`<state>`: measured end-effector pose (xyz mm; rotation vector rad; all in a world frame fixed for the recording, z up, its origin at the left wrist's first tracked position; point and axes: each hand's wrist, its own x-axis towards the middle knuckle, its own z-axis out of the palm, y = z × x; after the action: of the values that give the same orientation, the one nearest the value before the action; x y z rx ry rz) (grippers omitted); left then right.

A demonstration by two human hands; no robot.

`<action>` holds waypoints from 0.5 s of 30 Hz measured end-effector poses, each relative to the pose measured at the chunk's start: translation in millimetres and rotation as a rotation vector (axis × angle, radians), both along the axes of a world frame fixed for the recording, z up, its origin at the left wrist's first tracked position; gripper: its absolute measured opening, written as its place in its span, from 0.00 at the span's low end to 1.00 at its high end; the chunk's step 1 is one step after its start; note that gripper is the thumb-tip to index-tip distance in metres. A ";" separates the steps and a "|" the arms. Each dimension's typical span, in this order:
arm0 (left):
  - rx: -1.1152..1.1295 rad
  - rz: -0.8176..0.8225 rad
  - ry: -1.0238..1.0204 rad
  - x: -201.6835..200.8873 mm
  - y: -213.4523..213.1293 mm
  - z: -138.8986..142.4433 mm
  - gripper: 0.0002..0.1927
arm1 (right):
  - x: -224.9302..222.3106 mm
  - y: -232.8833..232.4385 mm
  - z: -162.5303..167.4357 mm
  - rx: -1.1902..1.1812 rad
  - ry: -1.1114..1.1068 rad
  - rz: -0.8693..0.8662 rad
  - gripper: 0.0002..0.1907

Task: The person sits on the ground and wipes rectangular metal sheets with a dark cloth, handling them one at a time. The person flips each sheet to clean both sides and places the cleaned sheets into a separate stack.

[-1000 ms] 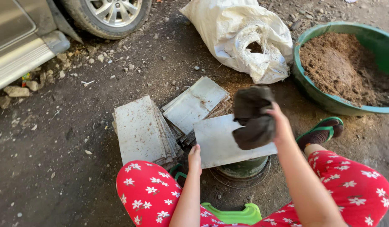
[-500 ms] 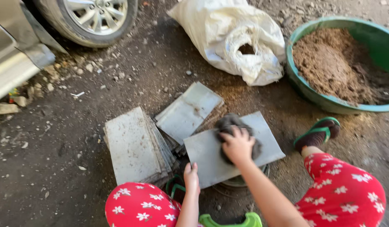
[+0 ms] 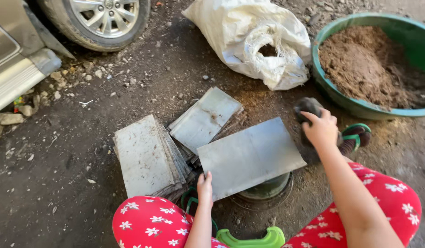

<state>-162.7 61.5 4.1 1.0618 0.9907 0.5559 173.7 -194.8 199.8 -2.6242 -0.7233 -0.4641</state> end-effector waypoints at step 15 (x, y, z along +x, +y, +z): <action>0.222 0.063 0.147 9.3 3.7 28.5 0.16 | -178.0 32.8 -34.4 -0.333 0.195 0.145 0.27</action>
<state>-153.4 65.2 32.6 1.2859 1.1122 0.6581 -4.2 -162.1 165.4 -2.8393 -0.9883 -0.0453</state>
